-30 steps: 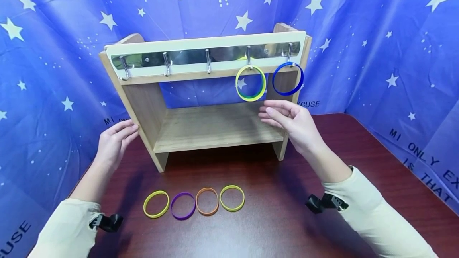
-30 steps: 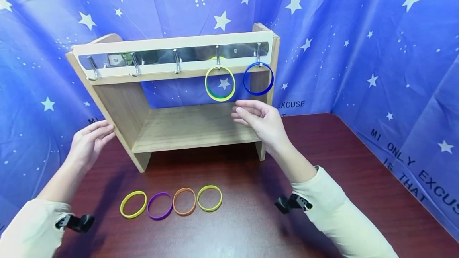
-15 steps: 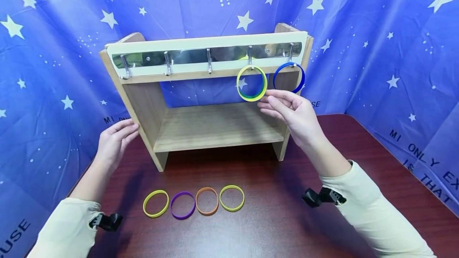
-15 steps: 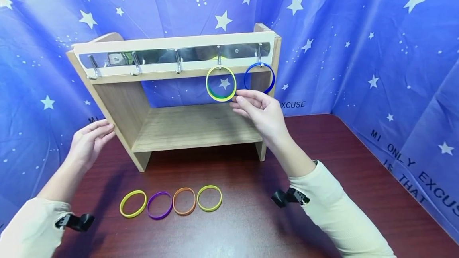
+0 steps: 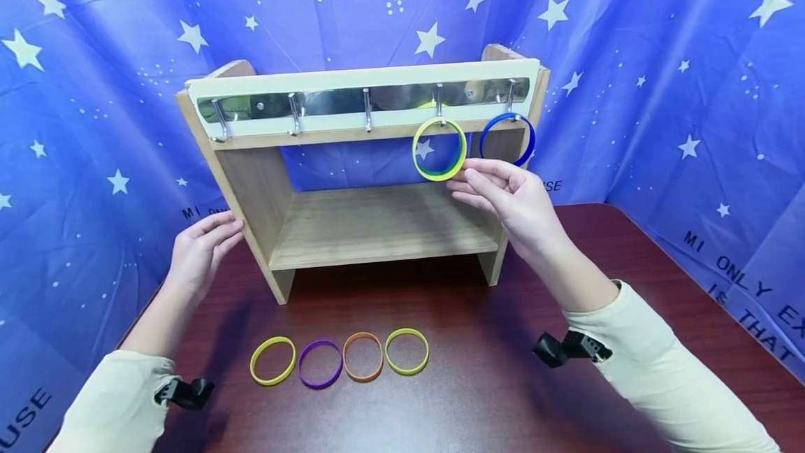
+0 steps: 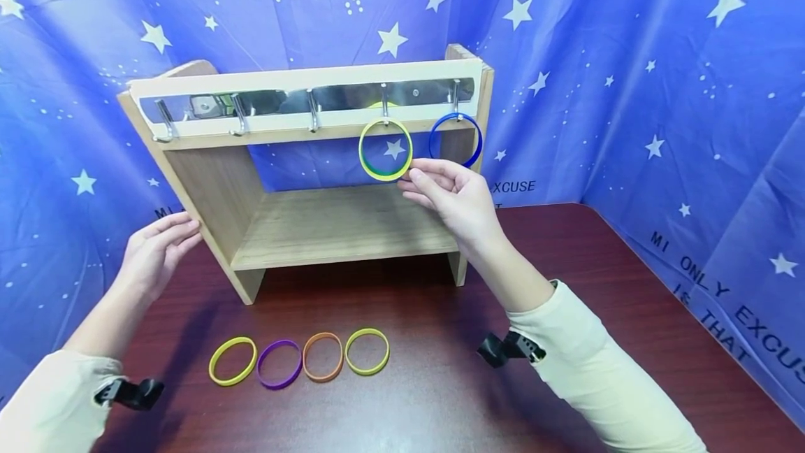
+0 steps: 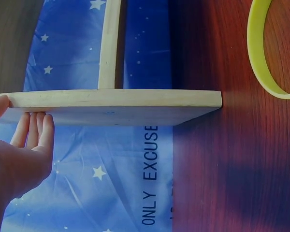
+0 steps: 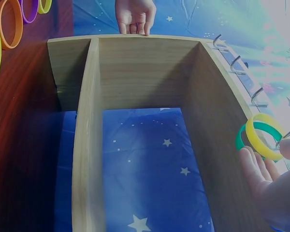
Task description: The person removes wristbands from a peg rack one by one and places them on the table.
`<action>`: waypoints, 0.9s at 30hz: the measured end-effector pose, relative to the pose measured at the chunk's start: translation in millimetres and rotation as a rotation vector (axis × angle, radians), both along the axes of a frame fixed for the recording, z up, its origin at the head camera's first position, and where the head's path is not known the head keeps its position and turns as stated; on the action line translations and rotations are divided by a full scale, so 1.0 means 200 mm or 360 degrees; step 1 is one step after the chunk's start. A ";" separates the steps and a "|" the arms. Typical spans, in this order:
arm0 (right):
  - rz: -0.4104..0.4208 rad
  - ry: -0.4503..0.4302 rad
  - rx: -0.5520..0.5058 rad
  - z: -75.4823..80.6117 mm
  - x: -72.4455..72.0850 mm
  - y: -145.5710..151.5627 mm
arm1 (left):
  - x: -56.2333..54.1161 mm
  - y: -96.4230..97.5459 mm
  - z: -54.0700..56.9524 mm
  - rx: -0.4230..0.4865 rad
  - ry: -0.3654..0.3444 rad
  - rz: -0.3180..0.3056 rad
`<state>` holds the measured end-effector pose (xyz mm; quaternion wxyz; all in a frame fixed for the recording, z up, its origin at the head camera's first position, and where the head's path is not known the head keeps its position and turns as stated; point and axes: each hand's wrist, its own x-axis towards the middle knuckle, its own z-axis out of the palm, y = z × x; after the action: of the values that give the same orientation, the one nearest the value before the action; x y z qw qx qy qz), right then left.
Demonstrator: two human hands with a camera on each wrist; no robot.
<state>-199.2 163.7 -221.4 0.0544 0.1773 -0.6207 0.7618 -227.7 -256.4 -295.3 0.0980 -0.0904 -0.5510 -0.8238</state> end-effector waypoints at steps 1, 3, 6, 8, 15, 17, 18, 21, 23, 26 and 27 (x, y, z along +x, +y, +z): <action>0.0000 -0.0002 0.0000 0.01 0.00 0.00 | 0.00 0.00 0.00 0.0003 0.0002 -0.0001; -0.0001 -0.0005 -0.0008 0.02 0.00 -0.01 | 0.00 0.00 0.00 0.0002 0.0004 -0.0003; 0.0011 -0.0009 -0.0048 0.03 0.01 -0.01 | 0.00 0.00 0.01 -0.0001 -0.0002 -0.0007; 0.0025 -0.0011 -0.0087 0.03 0.01 -0.02 | 0.00 0.00 0.00 0.0002 -0.0006 -0.0009; 0.0044 -0.0019 -0.0200 0.03 0.00 -0.05 | 0.01 -0.01 -0.01 0.0017 0.0010 -0.0018; 0.0029 -0.0013 -0.0233 0.03 -0.01 -0.05 | 0.01 -0.01 -0.01 0.0018 0.0010 -0.0020; 0.0016 -0.0006 -0.0247 0.02 -0.02 -0.06 | 0.01 -0.01 0.00 0.0015 0.0008 -0.0018; -0.0016 0.0015 -0.0307 0.02 -0.03 -0.07 | 0.01 -0.01 0.00 0.0004 0.0000 -0.0008; -0.0040 0.0035 -0.0331 0.01 -0.04 -0.08 | 0.01 0.00 0.00 0.0001 -0.0005 -0.0004; -0.0036 0.0061 -0.0396 0.02 -0.04 -0.09 | 0.01 0.00 0.00 0.0006 -0.0008 0.0001; -0.0042 0.0066 -0.0406 0.02 -0.04 -0.10 | 0.01 0.00 0.00 0.0014 -0.0008 -0.0001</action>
<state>-207.5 144.6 -217.7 0.0993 0.1765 -0.5198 0.8299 -225.4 -256.1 -295.1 0.0969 -0.0881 -0.5477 -0.8264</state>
